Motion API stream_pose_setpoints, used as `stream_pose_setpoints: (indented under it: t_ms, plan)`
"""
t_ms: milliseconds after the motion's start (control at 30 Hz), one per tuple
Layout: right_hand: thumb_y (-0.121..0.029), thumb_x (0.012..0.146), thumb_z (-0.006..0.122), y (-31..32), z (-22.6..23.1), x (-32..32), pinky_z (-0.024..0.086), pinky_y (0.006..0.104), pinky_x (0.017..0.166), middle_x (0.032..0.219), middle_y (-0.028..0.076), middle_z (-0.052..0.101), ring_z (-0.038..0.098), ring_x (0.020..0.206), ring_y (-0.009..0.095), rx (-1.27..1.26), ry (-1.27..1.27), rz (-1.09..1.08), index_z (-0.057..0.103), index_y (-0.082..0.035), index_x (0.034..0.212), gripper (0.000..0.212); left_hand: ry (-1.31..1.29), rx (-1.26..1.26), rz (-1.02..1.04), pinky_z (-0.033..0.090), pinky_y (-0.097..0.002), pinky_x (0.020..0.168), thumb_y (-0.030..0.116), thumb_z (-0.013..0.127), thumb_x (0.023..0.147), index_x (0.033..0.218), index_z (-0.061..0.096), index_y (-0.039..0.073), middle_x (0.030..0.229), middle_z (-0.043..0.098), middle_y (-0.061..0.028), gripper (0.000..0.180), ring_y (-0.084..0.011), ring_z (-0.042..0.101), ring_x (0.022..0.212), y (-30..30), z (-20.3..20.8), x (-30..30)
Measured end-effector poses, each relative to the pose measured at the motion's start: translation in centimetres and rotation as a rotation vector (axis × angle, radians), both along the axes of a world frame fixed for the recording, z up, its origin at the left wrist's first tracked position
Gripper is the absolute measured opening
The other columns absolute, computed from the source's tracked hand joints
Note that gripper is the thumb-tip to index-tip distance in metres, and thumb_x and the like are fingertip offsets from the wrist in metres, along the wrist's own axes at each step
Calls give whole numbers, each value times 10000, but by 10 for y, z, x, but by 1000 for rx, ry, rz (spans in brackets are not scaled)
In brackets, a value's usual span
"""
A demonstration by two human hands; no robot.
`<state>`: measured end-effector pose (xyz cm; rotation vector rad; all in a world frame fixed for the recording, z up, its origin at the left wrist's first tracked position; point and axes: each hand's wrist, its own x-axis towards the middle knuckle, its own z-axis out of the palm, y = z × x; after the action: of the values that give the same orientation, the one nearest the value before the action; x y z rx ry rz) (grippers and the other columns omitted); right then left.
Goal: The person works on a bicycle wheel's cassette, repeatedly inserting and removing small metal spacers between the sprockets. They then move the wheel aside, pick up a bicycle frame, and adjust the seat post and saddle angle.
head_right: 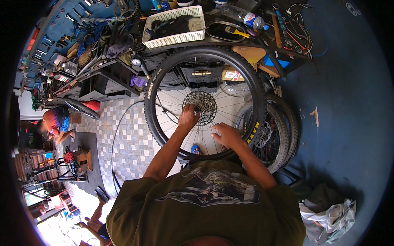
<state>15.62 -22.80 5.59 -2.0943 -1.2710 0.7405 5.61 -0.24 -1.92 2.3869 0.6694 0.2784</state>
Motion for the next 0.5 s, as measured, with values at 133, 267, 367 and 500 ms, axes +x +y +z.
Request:
stream_pose_setpoints:
  t_ms: [133, 267, 367, 500]
  plan:
    - [-305, 932, 712, 2, 0, 0, 542, 427, 750, 996, 159, 680, 683, 876, 330, 15, -20, 20, 662, -48, 1168, 352, -76, 93, -95, 522, -501, 963, 114, 712, 860, 1171, 588, 14, 1167, 601, -210, 349, -411, 585, 1129, 7, -7, -3]
    - [-306, 936, 706, 0, -5, 0, 545, 432, 760, 1002, 165, 682, 685, 898, 335, 4, -30, 18, 659, -39, 1162, 353, -78, 159, -154, 524, -506, 959, 135, 723, 863, 1174, 585, 18, 1199, 591, -212, 360, -401, 576, 1144, 8, 3, -6]
    - [-307, 936, 707, 1, -4, 1, 545, 431, 767, 1001, 165, 682, 684, 901, 336, -10, -22, 17, 659, -36, 1161, 356, 0, 60, -42, 526, -510, 952, 167, 736, 868, 1153, 570, 6, 1181, 596, -230, 367, -411, 579, 1135, 5, 15, -2]
    - [-309, 935, 710, 0, 0, -3, 544, 428, 768, 997, 166, 681, 683, 896, 337, -3, 1, 21, 659, -32, 1161, 361, 77, 14, -11, 525, -510, 954, 193, 745, 870, 1120, 548, -15, 1140, 604, -245, 380, -428, 579, 1130, -2, 3, -4]
